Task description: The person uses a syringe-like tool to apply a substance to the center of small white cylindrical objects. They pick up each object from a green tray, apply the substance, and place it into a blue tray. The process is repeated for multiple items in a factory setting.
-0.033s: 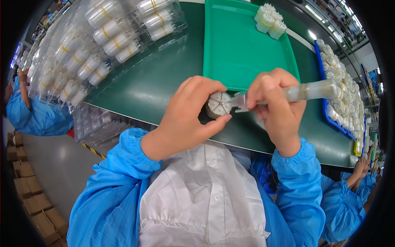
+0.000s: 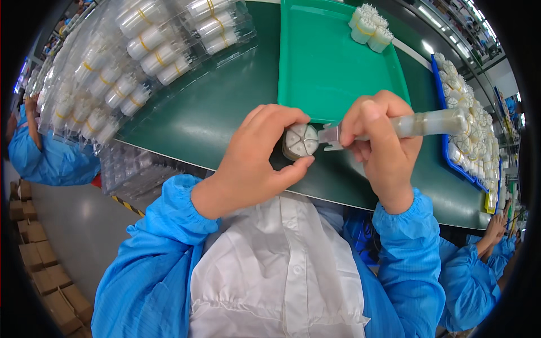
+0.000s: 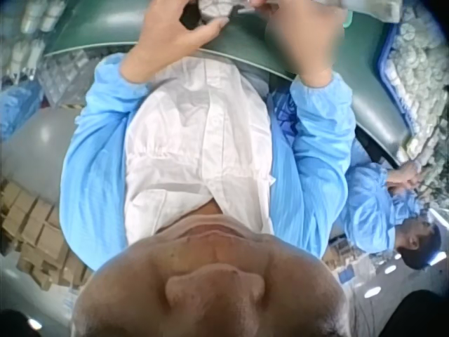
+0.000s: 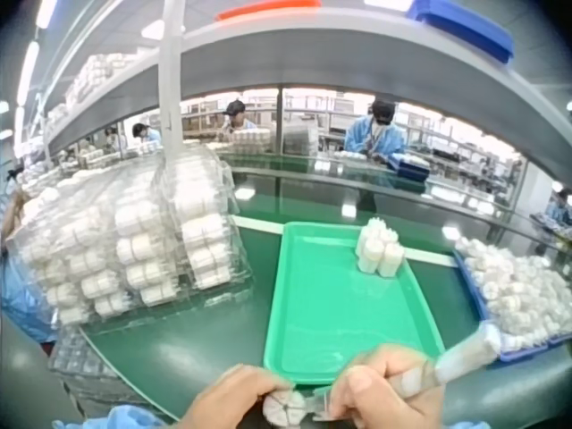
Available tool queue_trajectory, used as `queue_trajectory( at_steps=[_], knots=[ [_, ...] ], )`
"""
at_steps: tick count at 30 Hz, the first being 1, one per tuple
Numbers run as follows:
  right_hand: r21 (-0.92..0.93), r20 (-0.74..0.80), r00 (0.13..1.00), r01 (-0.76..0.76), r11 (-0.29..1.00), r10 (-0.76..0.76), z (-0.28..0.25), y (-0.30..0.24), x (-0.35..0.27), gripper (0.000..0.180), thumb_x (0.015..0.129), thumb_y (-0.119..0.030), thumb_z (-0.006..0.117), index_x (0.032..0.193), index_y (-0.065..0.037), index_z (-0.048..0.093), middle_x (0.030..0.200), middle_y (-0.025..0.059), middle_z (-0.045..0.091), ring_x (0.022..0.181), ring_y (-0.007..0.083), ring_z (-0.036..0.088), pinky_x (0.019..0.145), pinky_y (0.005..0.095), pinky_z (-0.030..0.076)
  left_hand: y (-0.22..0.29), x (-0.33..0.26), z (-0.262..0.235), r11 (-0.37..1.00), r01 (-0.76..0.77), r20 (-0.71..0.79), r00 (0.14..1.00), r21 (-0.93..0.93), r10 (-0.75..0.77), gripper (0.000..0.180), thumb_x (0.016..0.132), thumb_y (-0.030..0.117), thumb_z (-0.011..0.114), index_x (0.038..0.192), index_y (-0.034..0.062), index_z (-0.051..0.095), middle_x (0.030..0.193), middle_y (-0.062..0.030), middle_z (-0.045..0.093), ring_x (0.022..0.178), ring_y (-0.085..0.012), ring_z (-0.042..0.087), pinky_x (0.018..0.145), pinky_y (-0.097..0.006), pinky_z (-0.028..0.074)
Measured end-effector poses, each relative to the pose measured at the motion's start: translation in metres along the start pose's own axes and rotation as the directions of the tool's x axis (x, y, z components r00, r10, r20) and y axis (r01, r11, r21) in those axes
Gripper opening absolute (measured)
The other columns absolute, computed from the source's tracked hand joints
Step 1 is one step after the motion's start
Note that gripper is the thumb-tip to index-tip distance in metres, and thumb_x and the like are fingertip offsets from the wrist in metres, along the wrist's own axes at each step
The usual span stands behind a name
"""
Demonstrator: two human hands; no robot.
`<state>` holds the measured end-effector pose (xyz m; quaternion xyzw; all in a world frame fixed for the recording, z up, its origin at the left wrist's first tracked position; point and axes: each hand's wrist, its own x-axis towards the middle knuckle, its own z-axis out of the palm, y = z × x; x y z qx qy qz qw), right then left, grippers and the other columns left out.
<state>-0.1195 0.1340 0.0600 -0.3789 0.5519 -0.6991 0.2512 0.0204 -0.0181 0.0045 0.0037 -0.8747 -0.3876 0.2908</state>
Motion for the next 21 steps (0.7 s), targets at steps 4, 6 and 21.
queue_trajectory(
  at_steps=[4,6,21],
  knots=[
    [-0.057,-0.014,1.000,0.008,0.998,-0.008,0.004,0.002,0.001,0.027,0.100,-0.012,0.062,0.075,-0.004,0.057,0.069,0.0022,0.062,0.062,0.0061,0.055,0.055,0.0245,0.044,0.000,0.000,0.000,0.997,-0.001,0.020,1.000,-0.083,0.002,0.061,0.071,0.007,0.083,0.127,0.0047,0.057,0.119,-0.0100,0.063,0.104,-0.0235,0.061,0.085,-0.033,0.048],
    [-0.082,-0.016,1.000,0.008,0.997,-0.010,0.005,0.005,0.000,0.026,0.100,-0.013,0.062,0.076,-0.004,0.057,0.068,0.0022,0.062,0.062,0.0060,0.055,0.055,0.0244,0.044,0.000,0.001,0.000,0.996,0.000,0.017,1.000,-0.088,0.002,0.063,0.071,0.007,0.083,0.128,0.0045,0.056,0.119,-0.0105,0.064,0.105,-0.0235,0.061,0.086,-0.033,0.048],
    [-0.025,-0.018,1.000,-0.018,1.000,0.018,-0.001,0.004,0.004,0.029,0.101,-0.016,0.061,0.074,-0.006,0.055,0.069,0.0024,0.063,0.060,0.0052,0.053,0.053,0.0239,0.043,0.000,0.000,0.003,0.975,0.081,0.072,0.995,-0.205,-0.067,0.065,0.077,-0.001,0.073,0.136,-0.0011,0.045,0.124,-0.0163,0.064,0.119,-0.0242,0.064,0.103,-0.036,0.048]
  ],
)
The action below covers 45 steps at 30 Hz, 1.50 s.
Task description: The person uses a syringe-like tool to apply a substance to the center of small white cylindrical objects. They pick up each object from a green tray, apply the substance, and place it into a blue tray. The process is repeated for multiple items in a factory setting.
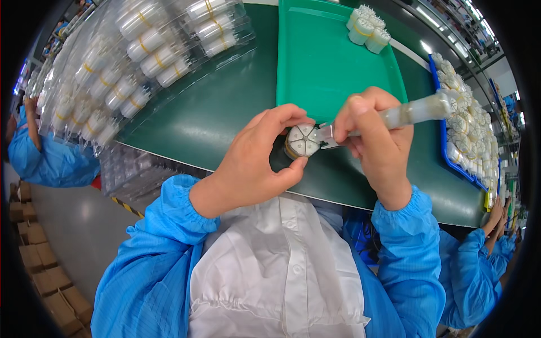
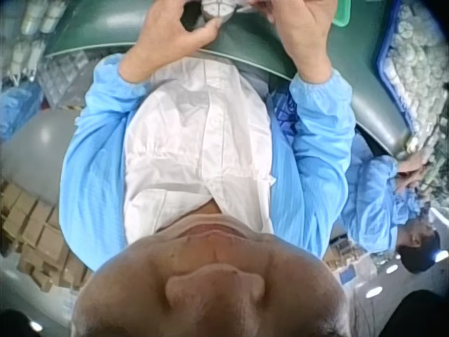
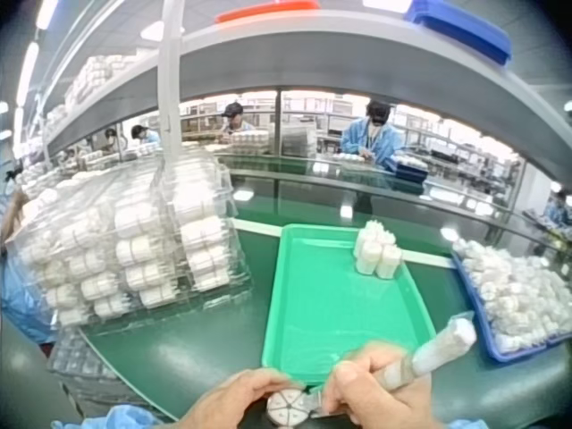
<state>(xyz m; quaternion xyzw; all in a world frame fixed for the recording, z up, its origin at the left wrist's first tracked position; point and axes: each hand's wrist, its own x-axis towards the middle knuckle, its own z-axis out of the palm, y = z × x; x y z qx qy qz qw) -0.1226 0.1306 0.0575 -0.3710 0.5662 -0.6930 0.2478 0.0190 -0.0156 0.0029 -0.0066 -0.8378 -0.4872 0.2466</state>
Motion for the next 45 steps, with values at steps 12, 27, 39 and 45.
queue_trajectory(
  at_steps=[12,27,39,45],
  knots=[
    [-0.019,-0.001,0.999,0.048,0.999,-0.048,-0.010,0.001,-0.007,0.022,0.102,-0.013,0.057,0.082,-0.005,0.054,0.073,0.0052,0.064,0.062,0.0080,0.055,0.056,0.0243,0.044,0.009,0.002,-0.024,0.978,0.076,-0.118,0.992,0.196,-0.053,0.050,0.081,0.006,0.079,0.126,0.0046,0.060,0.117,-0.0124,0.066,0.104,-0.0269,0.067,0.092,-0.034,0.051],
    [-0.399,0.286,0.932,0.329,0.856,-0.225,-0.043,0.029,-0.019,0.027,0.091,-0.010,0.071,0.069,-0.005,0.056,0.060,0.0081,0.055,0.049,0.0245,0.051,0.047,0.0376,0.038,0.037,0.091,-0.060,0.569,-0.241,0.003,0.922,0.786,0.387,0.044,0.082,0.006,0.073,0.121,-0.0030,0.054,0.119,-0.0214,0.055,0.108,-0.0412,0.055,0.095,-0.047,0.047],
    [-0.361,0.221,0.910,0.410,0.838,-0.350,-0.042,0.035,-0.018,0.024,0.089,-0.007,0.072,0.070,-0.005,0.057,0.060,0.0063,0.054,0.050,0.0195,0.048,0.046,0.0342,0.035,-0.025,0.298,0.048,0.626,-0.231,0.314,0.949,0.745,-0.024,0.042,0.087,0.019,0.068,0.119,-0.0033,0.055,0.115,-0.0263,0.058,0.104,-0.0442,0.063,0.091,-0.049,0.053],
    [-0.391,0.223,0.932,0.353,0.850,-0.285,-0.040,0.033,-0.020,0.026,0.089,-0.016,0.072,0.073,-0.005,0.055,0.062,0.0120,0.054,0.053,0.0332,0.054,0.049,0.0433,0.040,-0.050,0.283,0.043,0.675,-0.240,0.273,0.960,0.698,0.059,0.045,0.082,0.024,0.071,0.117,-0.0008,0.056,0.114,-0.0243,0.056,0.103,-0.0431,0.062,0.090,-0.047,0.052]
  ],
)
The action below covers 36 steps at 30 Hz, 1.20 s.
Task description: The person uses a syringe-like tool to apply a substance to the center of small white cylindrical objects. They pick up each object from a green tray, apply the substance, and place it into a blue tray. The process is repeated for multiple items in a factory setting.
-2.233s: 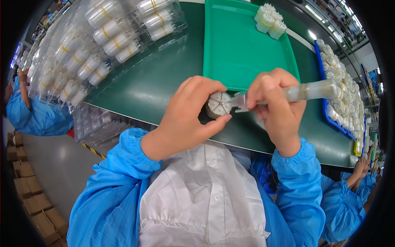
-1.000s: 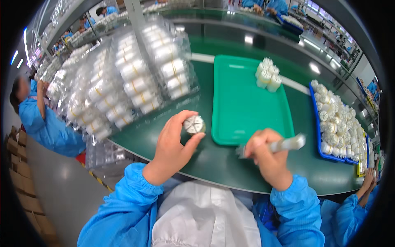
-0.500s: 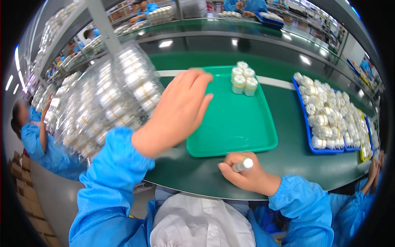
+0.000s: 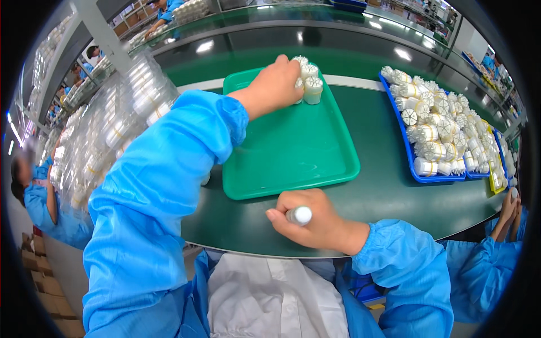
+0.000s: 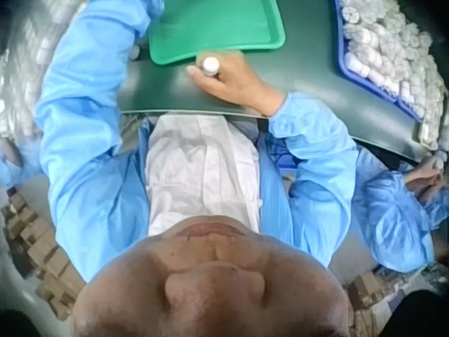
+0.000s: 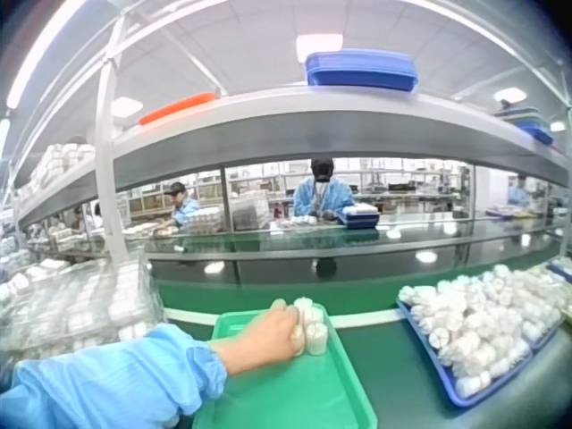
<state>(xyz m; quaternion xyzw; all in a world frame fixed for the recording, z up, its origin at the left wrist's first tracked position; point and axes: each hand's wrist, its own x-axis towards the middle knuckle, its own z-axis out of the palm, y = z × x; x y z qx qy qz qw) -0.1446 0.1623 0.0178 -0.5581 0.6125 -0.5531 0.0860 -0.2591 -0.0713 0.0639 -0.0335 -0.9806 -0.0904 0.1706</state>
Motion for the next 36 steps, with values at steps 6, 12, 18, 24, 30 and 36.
queue_trajectory(
  at_steps=[6,12,18,24,30,36],
  knots=[
    [-0.030,-0.010,0.997,-0.071,0.997,0.071,-0.010,0.000,-0.002,0.025,0.091,-0.016,0.072,0.073,-0.005,0.058,0.061,0.0090,0.057,0.052,0.0242,0.056,0.049,0.0374,0.041,0.041,-0.094,-0.086,0.966,-0.046,-0.070,0.997,-0.254,0.029,0.040,0.080,0.019,0.075,0.112,0.0004,0.062,0.099,-0.0123,0.062,0.088,-0.0265,0.060,0.079,-0.037,0.050],
    [0.518,-0.152,0.932,-0.209,0.830,0.330,-0.023,-0.039,0.033,0.031,0.101,-0.021,0.061,0.075,-0.006,0.055,0.066,0.0056,0.064,0.050,0.0064,0.048,0.044,0.0239,0.037,0.058,-0.239,-0.082,0.953,-0.056,-0.102,0.994,-0.296,0.027,0.046,0.072,0.010,0.083,0.114,0.0058,0.066,0.100,-0.0099,0.062,0.087,-0.0269,0.061,0.075,-0.035,0.051],
    [0.547,-0.090,0.948,-0.209,0.811,0.305,0.005,-0.048,0.046,0.033,0.101,-0.022,0.062,0.074,-0.005,0.054,0.066,0.0055,0.064,0.049,0.0058,0.047,0.044,0.0228,0.037,0.066,-0.274,-0.071,0.928,0.066,-0.201,0.968,-0.367,-0.149,0.049,0.070,0.008,0.085,0.114,0.0044,0.066,0.102,-0.0116,0.063,0.088,-0.0281,0.062,0.075,-0.037,0.051],
    [0.529,-0.088,0.946,-0.221,0.819,0.312,0.029,-0.043,0.041,0.030,0.101,-0.017,0.062,0.075,-0.005,0.056,0.067,0.0026,0.063,0.056,0.0050,0.051,0.050,0.0226,0.041,0.060,-0.281,-0.043,0.884,0.070,-0.232,0.953,-0.463,-0.196,0.049,0.070,0.014,0.089,0.112,0.0032,0.065,0.101,-0.0101,0.064,0.086,-0.0248,0.062,0.070,-0.033,0.051],
    [0.485,-0.051,0.942,-0.267,0.833,0.332,0.033,-0.039,0.040,0.028,0.101,-0.013,0.062,0.075,-0.005,0.056,0.068,0.0015,0.062,0.061,0.0051,0.054,0.054,0.0239,0.043,0.060,-0.282,-0.030,0.857,0.041,-0.282,0.935,-0.514,-0.213,0.050,0.071,0.018,0.090,0.111,0.0031,0.064,0.102,-0.0095,0.064,0.086,-0.0223,0.061,0.069,-0.032,0.050],
    [0.390,-0.037,0.941,-0.297,0.872,0.337,0.037,-0.040,0.039,0.028,0.100,-0.013,0.064,0.075,-0.004,0.056,0.067,0.0016,0.062,0.061,0.0058,0.055,0.054,0.0242,0.043,0.063,-0.282,-0.032,0.863,0.050,-0.297,0.928,-0.502,-0.227,0.053,0.070,0.018,0.090,0.113,0.0025,0.063,0.104,-0.0103,0.063,0.087,-0.0230,0.061,0.072,-0.033,0.050]
  ],
)
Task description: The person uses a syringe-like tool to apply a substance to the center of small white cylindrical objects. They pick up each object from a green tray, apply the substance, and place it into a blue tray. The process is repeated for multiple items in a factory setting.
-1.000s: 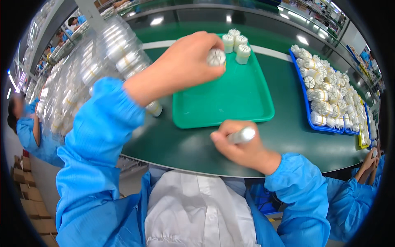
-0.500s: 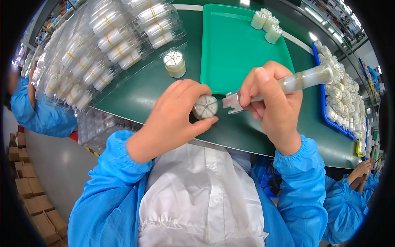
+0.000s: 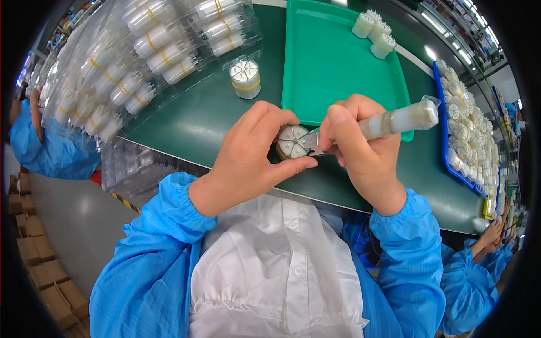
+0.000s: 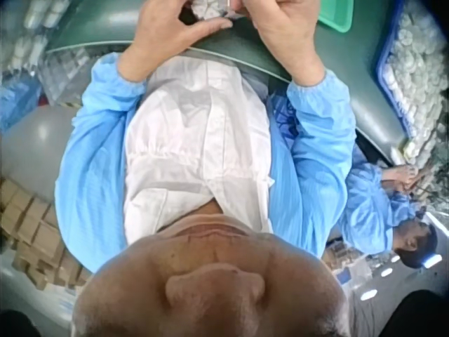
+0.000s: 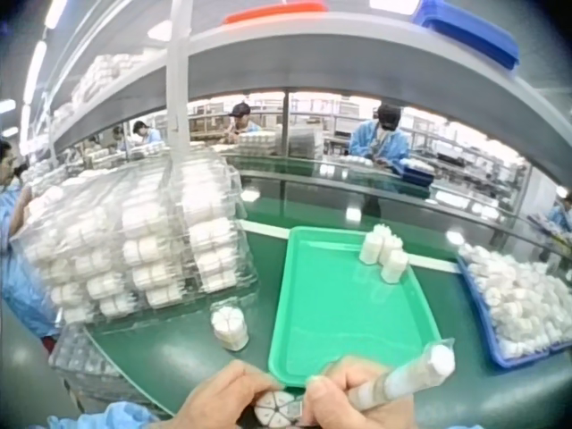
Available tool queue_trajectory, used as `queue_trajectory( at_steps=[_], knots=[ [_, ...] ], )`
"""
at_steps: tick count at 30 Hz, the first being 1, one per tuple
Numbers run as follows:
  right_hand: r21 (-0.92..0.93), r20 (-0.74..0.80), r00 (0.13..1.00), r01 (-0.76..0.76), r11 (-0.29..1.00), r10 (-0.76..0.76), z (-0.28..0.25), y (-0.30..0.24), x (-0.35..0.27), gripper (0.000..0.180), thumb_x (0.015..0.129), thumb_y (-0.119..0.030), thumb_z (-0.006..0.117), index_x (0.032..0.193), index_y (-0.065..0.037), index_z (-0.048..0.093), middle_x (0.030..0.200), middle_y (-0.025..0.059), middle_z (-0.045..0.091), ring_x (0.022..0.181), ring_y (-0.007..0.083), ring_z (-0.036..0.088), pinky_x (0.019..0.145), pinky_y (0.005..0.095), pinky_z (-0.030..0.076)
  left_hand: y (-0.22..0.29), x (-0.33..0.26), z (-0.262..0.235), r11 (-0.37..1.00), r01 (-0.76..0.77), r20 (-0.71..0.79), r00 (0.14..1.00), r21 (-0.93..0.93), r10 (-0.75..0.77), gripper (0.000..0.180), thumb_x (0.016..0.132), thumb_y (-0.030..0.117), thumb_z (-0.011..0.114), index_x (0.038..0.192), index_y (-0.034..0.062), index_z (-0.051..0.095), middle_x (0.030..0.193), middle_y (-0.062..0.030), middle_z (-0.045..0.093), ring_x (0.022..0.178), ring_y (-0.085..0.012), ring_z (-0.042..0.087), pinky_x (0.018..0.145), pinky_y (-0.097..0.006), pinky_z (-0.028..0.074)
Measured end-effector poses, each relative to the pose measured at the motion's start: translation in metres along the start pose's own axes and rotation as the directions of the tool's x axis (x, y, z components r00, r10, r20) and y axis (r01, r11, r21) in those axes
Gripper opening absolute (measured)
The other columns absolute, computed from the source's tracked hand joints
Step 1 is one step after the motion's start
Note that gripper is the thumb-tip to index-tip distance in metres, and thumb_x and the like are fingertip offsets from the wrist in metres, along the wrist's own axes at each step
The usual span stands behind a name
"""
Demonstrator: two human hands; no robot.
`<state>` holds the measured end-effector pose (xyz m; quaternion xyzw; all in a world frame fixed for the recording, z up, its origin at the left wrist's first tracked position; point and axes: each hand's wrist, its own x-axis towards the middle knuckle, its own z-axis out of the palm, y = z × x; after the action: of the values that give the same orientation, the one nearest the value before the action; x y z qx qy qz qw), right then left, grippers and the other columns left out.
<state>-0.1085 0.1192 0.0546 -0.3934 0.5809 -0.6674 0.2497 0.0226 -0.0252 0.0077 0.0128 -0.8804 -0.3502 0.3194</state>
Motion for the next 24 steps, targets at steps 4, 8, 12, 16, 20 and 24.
queue_trajectory(
  at_steps=[4,8,12,16,20,24],
  knots=[
    [0.051,-0.041,0.995,0.095,0.994,-0.093,-0.003,0.002,-0.003,0.028,0.100,-0.014,0.064,0.075,-0.004,0.056,0.067,0.0020,0.062,0.061,0.0062,0.056,0.054,0.0243,0.044,-0.002,-0.001,0.000,0.999,-0.031,-0.004,1.000,-0.010,0.031,0.052,0.072,0.012,0.087,0.116,0.0019,0.062,0.107,-0.0107,0.064,0.092,-0.0247,0.063,0.079,-0.034,0.052],
    [0.041,-0.046,0.997,0.071,0.997,-0.069,-0.009,-0.003,0.002,0.029,0.101,-0.016,0.063,0.075,-0.005,0.057,0.068,0.0020,0.063,0.062,0.0059,0.056,0.055,0.0240,0.045,-0.002,-0.002,0.000,0.992,0.019,0.000,1.000,-0.126,-0.019,0.049,0.073,0.004,0.080,0.119,0.0021,0.062,0.111,-0.0117,0.066,0.097,-0.0268,0.065,0.086,-0.036,0.052],
    [0.049,-0.019,1.000,0.014,0.999,-0.013,-0.008,0.001,0.003,0.029,0.100,-0.015,0.063,0.075,-0.004,0.056,0.068,0.0015,0.062,0.062,0.0056,0.056,0.055,0.0237,0.045,0.001,0.001,0.000,0.992,0.011,0.040,0.999,-0.123,-0.007,0.050,0.072,0.003,0.079,0.120,0.0031,0.063,0.112,-0.0118,0.066,0.096,-0.0263,0.064,0.085,-0.034,0.051],
    [0.014,-0.028,1.000,0.012,1.000,-0.011,-0.003,0.001,0.001,0.028,0.100,-0.014,0.064,0.074,-0.004,0.056,0.067,0.0016,0.062,0.061,0.0053,0.056,0.054,0.0235,0.045,0.000,0.003,-0.001,1.000,-0.016,0.028,1.000,0.026,0.015,0.050,0.071,0.004,0.080,0.119,0.0044,0.063,0.112,-0.0110,0.065,0.095,-0.0247,0.063,0.083,-0.033,0.050],
    [0.074,-0.053,0.999,0.017,0.997,-0.013,-0.006,0.002,0.000,0.027,0.099,-0.014,0.064,0.075,-0.005,0.057,0.068,0.0022,0.063,0.060,0.0050,0.055,0.054,0.0229,0.044,0.000,0.001,0.003,0.999,0.036,0.037,0.999,0.002,-0.036,0.052,0.071,0.004,0.081,0.120,0.0044,0.062,0.112,-0.0102,0.065,0.096,-0.0230,0.062,0.082,-0.032,0.049],
    [0.105,-0.033,0.999,-0.002,0.994,0.006,-0.019,-0.004,0.004,0.026,0.100,-0.014,0.063,0.076,-0.005,0.057,0.068,0.0021,0.064,0.060,0.0051,0.056,0.054,0.0230,0.045,0.001,0.000,0.003,0.992,0.048,0.006,0.999,-0.119,-0.048,0.054,0.073,0.005,0.081,0.123,0.0033,0.059,0.112,-0.0099,0.065,0.097,-0.0236,0.063,0.083,-0.034,0.051]
  ],
)
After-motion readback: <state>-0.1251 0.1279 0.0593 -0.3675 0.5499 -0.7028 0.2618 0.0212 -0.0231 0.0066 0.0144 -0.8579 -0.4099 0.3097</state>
